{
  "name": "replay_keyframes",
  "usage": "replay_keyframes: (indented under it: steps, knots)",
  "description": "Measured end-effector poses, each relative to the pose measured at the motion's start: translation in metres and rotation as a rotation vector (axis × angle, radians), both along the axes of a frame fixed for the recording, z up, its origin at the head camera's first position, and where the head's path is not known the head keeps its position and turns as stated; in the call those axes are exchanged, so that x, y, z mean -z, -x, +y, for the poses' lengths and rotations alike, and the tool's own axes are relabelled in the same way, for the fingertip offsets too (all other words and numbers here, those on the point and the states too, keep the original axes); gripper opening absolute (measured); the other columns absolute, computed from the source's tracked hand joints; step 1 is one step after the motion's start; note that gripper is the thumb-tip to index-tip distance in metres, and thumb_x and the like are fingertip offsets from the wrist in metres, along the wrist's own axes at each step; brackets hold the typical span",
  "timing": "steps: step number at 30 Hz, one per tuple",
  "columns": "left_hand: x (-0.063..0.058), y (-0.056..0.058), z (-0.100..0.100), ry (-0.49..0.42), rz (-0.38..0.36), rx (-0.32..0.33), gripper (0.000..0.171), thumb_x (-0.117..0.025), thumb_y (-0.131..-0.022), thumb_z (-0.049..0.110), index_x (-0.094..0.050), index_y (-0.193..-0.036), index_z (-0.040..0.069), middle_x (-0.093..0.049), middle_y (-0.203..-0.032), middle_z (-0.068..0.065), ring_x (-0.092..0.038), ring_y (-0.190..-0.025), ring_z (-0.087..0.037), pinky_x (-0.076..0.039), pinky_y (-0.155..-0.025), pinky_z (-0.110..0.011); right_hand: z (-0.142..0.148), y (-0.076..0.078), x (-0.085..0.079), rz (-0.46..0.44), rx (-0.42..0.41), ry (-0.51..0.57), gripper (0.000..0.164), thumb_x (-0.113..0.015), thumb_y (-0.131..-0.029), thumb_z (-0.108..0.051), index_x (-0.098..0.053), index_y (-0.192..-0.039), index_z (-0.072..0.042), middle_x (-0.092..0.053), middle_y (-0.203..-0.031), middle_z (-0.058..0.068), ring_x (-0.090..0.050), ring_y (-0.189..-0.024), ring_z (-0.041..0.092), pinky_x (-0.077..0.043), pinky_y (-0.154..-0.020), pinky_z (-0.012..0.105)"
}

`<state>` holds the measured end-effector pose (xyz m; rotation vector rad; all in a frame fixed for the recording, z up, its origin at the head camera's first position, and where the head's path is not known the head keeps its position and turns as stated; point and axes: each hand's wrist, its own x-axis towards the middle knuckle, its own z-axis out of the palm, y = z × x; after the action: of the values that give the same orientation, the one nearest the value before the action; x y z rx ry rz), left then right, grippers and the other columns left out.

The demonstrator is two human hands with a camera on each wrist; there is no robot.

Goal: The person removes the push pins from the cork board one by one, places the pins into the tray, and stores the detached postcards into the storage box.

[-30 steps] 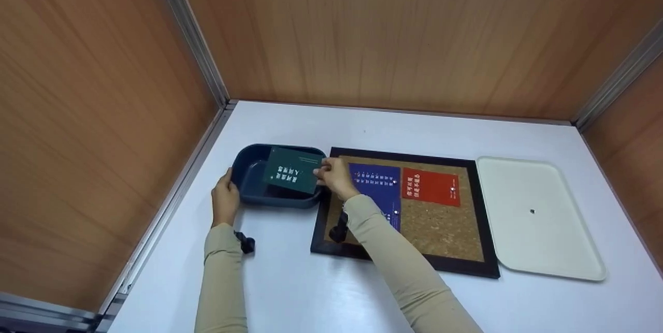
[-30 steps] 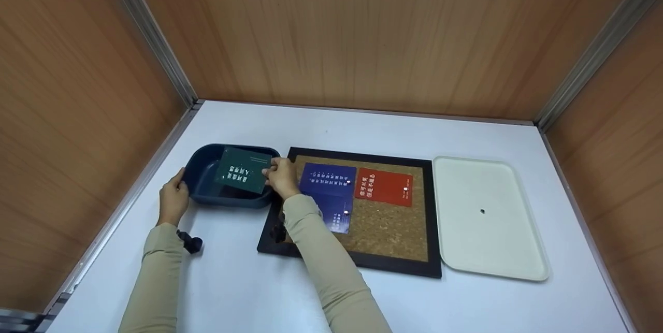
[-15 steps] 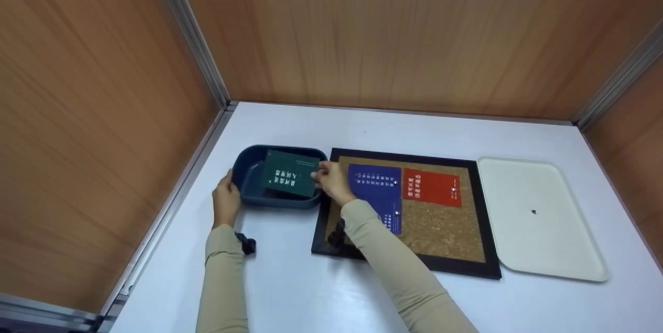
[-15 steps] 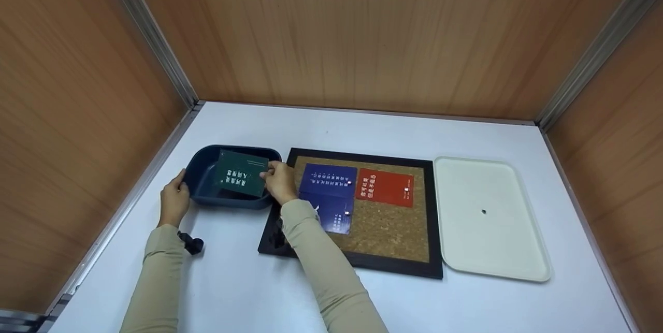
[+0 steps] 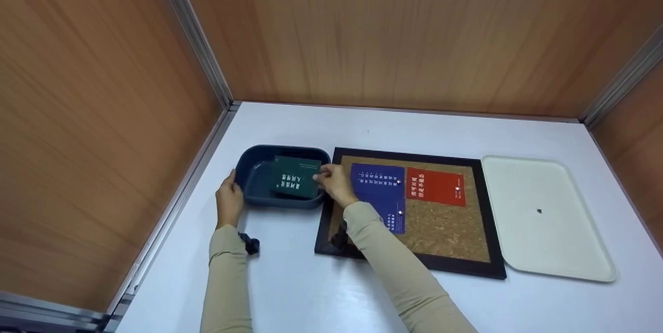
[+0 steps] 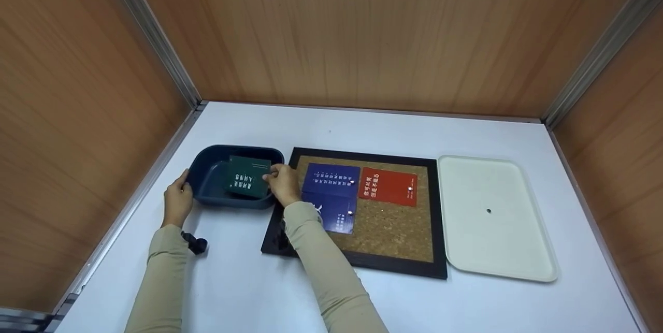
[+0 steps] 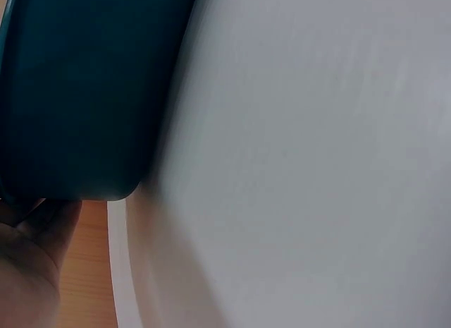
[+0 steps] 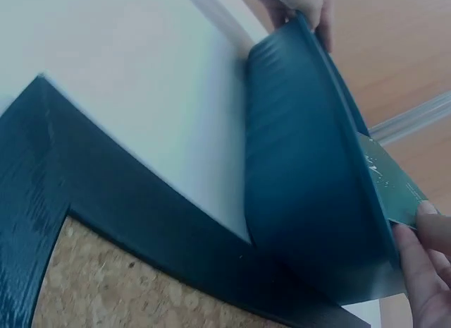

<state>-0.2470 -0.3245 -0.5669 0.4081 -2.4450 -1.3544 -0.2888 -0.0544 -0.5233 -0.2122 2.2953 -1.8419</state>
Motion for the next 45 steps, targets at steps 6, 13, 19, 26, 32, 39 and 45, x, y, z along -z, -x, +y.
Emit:
replay_keyframes:
  steps: [6, 13, 19, 26, 32, 39, 45]
  knots:
    - [0.0005, -0.0001, 0.0008, 0.02, 0.012, -0.004, 0.046, -0.032, -0.1, -0.001, -0.037, -0.145, -0.005, -0.038, -0.148, -0.025, -0.033, -0.14, -0.036, -0.033, -0.115, -0.045, -0.0014, -0.0025, 0.0014, 0.048, -0.022, -0.05, 0.025, -0.062, -0.091, 0.001, -0.061, -0.113, 0.013, -0.065, -0.103, 0.024, -0.069, -0.097, 0.03, -0.06, -0.08, 0.031]
    - [-0.0004, 0.0001, 0.0033, 0.002, -0.005, 0.01, 0.046, -0.032, -0.1, 0.0, -0.035, -0.146, -0.004, -0.036, -0.15, -0.023, -0.03, -0.142, -0.034, -0.032, -0.116, -0.045, 0.0004, -0.0021, 0.0039, 0.1, -0.023, -0.093, 0.019, -0.063, -0.091, -0.004, -0.068, -0.105, 0.009, -0.069, -0.099, 0.021, -0.071, -0.092, 0.027, -0.06, -0.076, 0.029]
    - [-0.0028, 0.0016, 0.0027, -0.001, 0.002, 0.011, 0.046, -0.032, -0.101, 0.001, -0.035, -0.146, -0.003, -0.035, -0.151, -0.022, -0.03, -0.142, -0.033, -0.032, -0.116, -0.044, 0.001, -0.0007, 0.0025, 0.106, -0.04, -0.086, 0.019, -0.06, -0.093, -0.003, -0.07, -0.104, 0.009, -0.07, -0.101, 0.022, -0.071, -0.092, 0.029, -0.06, -0.076, 0.029]
    - [-0.0033, 0.0006, 0.0026, -0.005, 0.001, 0.003, 0.046, -0.033, -0.1, 0.0, -0.036, -0.146, -0.004, -0.036, -0.15, -0.023, -0.031, -0.142, -0.034, -0.032, -0.116, -0.045, -0.001, -0.0012, 0.0036, 0.123, -0.029, -0.11, 0.023, -0.061, -0.093, -0.005, -0.068, -0.111, 0.008, -0.07, -0.107, 0.022, -0.072, -0.093, 0.028, -0.06, -0.077, 0.028]
    - [-0.0021, -0.0017, 0.0029, -0.013, -0.012, -0.008, 0.046, -0.033, -0.101, 0.0, -0.035, -0.146, -0.003, -0.035, -0.151, -0.023, -0.03, -0.142, -0.034, -0.031, -0.116, -0.045, -0.0009, -0.0035, 0.004, 0.125, -0.024, -0.132, 0.026, -0.062, -0.093, -0.01, -0.068, -0.114, 0.005, -0.07, -0.11, 0.02, -0.072, -0.093, 0.025, -0.06, -0.078, 0.029]
    - [-0.0013, -0.0027, 0.0025, -0.023, -0.024, -0.001, 0.046, -0.032, -0.101, 0.002, -0.033, -0.147, -0.002, -0.033, -0.152, -0.021, -0.028, -0.143, -0.032, -0.031, -0.116, -0.045, -0.0004, -0.0041, 0.0036, 0.15, -0.032, -0.176, 0.028, -0.06, -0.095, -0.012, -0.067, -0.118, 0.002, -0.07, -0.112, 0.018, -0.072, -0.09, 0.024, -0.06, -0.075, 0.029]
    - [-0.0019, -0.0005, 0.0014, -0.015, -0.026, -0.006, 0.046, -0.032, -0.102, 0.002, -0.034, -0.147, -0.001, -0.034, -0.152, -0.021, -0.029, -0.143, -0.033, -0.031, -0.116, -0.045, -0.0012, -0.0043, 0.0014, 0.183, -0.054, -0.23, 0.027, -0.058, -0.096, -0.009, -0.067, -0.118, 0.003, -0.07, -0.11, 0.018, -0.072, -0.091, 0.023, -0.06, -0.074, 0.028]
